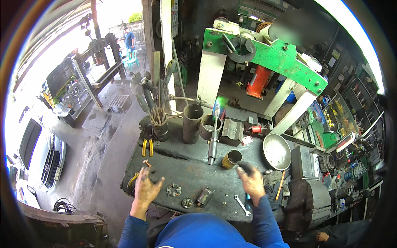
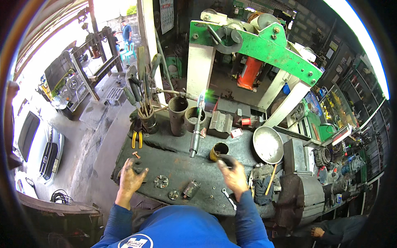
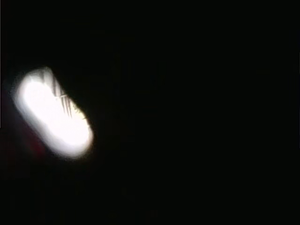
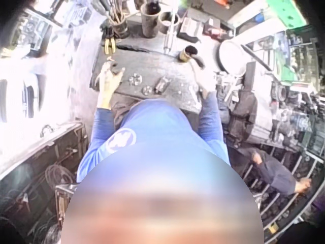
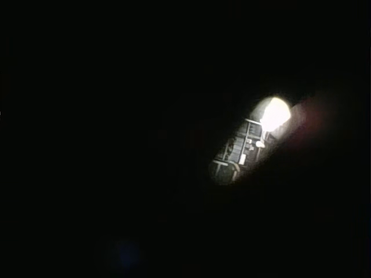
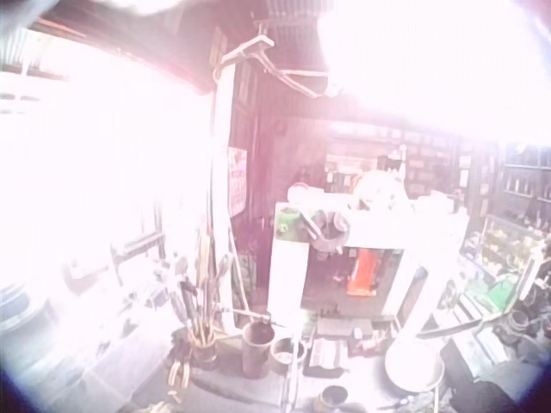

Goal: The person disassembles a small cylindrical mechanical component on a workbench, using a hammer, pliers, and a ratchet to remove and reposition internal parts. The person repeatedly handles the component and its pieces, placing them on the bench and reassembling them by hand.

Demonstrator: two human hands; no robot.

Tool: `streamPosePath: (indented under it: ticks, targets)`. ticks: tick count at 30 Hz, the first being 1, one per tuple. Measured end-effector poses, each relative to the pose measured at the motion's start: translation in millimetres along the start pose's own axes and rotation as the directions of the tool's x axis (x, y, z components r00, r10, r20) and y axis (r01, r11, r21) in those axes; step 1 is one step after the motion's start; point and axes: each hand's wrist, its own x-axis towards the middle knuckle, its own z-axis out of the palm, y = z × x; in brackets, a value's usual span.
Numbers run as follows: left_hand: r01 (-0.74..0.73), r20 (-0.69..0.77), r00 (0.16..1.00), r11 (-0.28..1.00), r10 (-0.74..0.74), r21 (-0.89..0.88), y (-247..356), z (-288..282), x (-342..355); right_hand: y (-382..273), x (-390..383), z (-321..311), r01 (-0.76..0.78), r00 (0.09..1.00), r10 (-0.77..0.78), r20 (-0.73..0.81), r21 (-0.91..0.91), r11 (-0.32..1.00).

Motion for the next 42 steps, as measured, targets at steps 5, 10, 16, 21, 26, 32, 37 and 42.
streamPosePath:
  ticks: [5, 10, 16, 21, 26, 32, 37, 42]
  targets:
    - [-0.278, -0.026, 0.959, 0.956, 0.282, 0.095, 23.0, 9.3, 78.9, -16.7, 46.5, 58.7, -0.371, 0.922, 0.202, 0.329, 0.610, 0.700]
    - [-0.388, 0.036, 0.918, 0.880, 0.394, 0.273, 50.4, 24.8, 199.8, -8.6, 68.6, 79.6, -0.517, 0.846, 0.158, 0.510, 0.709, 0.479]
    - [-0.572, 0.187, 0.639, 0.299, 0.746, 0.764, 65.5, 53.3, 311.0, -12.9, 73.7, 93.8, -0.492, 0.870, 0.188, 0.457, 0.766, 0.414]
    - [-0.564, 0.348, 0.675, 0.150, 0.650, 0.812, 47.5, 66.4, 344.9, -20.4, 73.9, 100.3, -0.467, 0.882, 0.189, 0.432, 0.749, 0.469]
    - [-0.590, 0.434, 0.706, 0.125, 0.560, 0.798, 47.3, 70.2, 351.5, -26.1, 72.6, 103.6, -0.459, 0.885, 0.182, 0.428, 0.738, 0.495]
    - [-0.595, 0.474, 0.734, 0.126, 0.486, 0.793, 50.9, 73.3, 355.9, -28.1, 72.5, 104.8, -0.448, 0.893, 0.206, 0.400, 0.744, 0.497]
    - [-0.579, 0.442, 0.739, 0.144, 0.508, 0.803, 50.9, 77.5, 356.6, -26.0, 77.2, 105.4, -0.444, 0.895, 0.185, 0.406, 0.767, 0.463]
    - [-0.592, 0.447, 0.729, 0.150, 0.518, 0.792, 49.7, 76.1, 357.3, -25.9, 78.6, 106.5, -0.433, 0.899, 0.158, 0.408, 0.777, 0.457]
